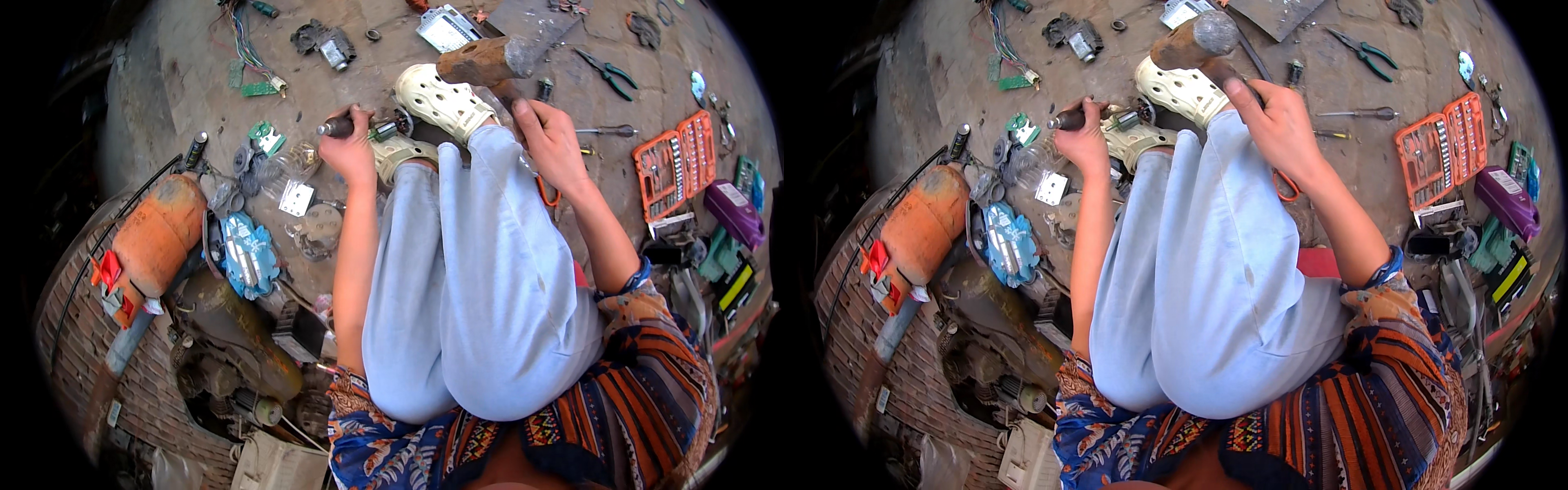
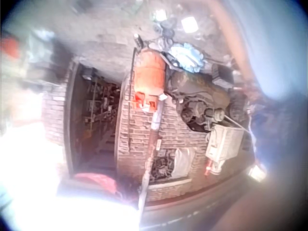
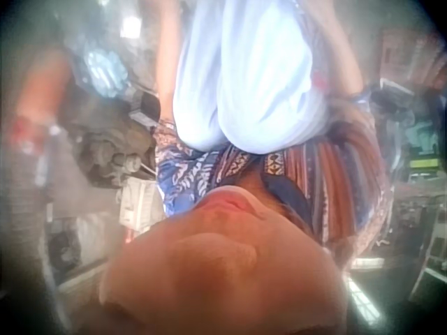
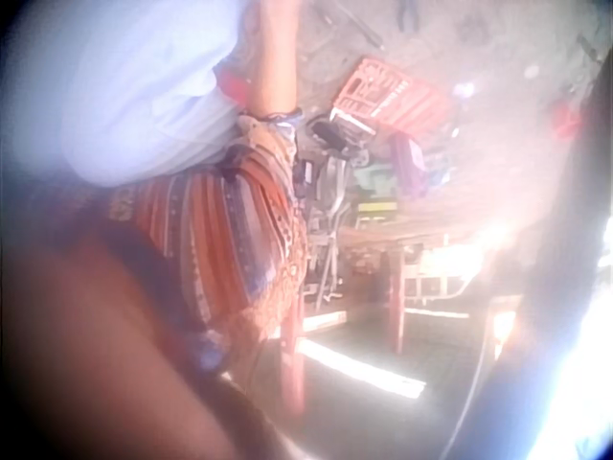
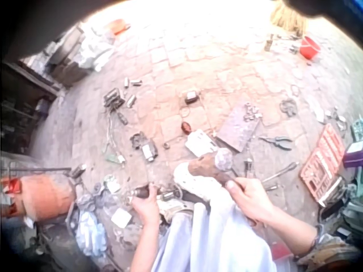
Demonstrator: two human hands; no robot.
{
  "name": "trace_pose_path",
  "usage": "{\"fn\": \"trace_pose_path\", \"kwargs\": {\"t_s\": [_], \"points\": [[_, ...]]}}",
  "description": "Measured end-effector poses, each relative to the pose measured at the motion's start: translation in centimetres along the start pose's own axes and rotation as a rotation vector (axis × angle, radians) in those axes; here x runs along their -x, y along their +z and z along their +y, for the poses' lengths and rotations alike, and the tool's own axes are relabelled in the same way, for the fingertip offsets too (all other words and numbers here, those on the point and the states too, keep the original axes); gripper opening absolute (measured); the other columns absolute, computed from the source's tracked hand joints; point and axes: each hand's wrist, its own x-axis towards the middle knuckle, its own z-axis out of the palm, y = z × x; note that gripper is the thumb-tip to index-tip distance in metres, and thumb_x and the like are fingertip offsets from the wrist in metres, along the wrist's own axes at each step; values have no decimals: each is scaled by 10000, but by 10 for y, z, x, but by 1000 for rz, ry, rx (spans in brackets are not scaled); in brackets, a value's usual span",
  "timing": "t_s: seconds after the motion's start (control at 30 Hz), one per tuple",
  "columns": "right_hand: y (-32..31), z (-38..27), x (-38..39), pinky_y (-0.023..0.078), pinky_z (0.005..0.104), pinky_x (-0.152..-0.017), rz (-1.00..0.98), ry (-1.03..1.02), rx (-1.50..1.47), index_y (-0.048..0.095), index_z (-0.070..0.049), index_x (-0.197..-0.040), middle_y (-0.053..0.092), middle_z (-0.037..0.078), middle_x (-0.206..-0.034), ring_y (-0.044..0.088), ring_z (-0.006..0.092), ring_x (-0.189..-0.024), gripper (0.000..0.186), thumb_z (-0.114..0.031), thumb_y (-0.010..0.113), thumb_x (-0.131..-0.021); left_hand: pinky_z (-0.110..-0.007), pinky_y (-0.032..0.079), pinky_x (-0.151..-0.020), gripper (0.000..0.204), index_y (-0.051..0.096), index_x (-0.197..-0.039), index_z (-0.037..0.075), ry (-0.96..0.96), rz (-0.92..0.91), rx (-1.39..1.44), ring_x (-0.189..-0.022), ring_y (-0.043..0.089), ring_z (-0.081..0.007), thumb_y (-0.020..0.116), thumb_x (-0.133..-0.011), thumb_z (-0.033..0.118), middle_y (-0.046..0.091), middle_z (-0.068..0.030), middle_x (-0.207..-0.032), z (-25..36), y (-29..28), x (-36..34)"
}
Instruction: The person sits on the floor and uses a hammer to repeatedly strike a small cylindrical electronic component held in the left hand. The person continues striking the component throughout the clip, occasionally adjusting its position.
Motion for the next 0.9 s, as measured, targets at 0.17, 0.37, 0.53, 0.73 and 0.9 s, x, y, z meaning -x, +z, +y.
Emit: {"fn": "trace_pose_path", "kwargs": {"t_s": [0.17,0.37,0.53,0.73,0.9], "points": [[4,-3,-1,375,330,-510,-15,10,10,546,55,-717,435,87,-535,390,132,-544,563,-463,509,-932,-268,516,-652,152,635,-850,-55,-18,48,33,-663,660,-150,661,-845,94,672,-101,-691,-1,4,-4],[14,-33,-5,379,352,-498,-99,-132,61,556,59,-734,443,149,-543,405,184,-513,523,-430,538,-920,-287,537,-663,143,606,-873,-74,1,60,56,-693,676,-190,632,-869,67,666,-127,-732,-1,3,5],[27,-70,-12,432,387,-523,-235,-335,70,623,34,-777,523,178,-547,522,311,-508,495,-447,582,-883,-285,497,-641,140,642,-847,-34,129,70,-118,-656,643,-140,705,-777,69,670,-71,-701,-5,-2,9],[75,-70,-36,481,445,-595,-348,-341,465,630,22,-715,587,190,-608,606,371,-632,651,-605,515,-849,-349,486,-634,180,646,-834,-40,138,143,-166,-642,632,-205,706,-693,53,670,-100,-701,-12,-11,11],[74,-50,-31,447,400,-543,-273,-170,125,620,43,-733,527,156,-545,537,274,-530,636,-573,530,-867,-289,511,-678,125,637,-852,-57,-29,55,114,-690,650,-159,664,-827,63,676,-95,-751,-13,-7,11]]}}
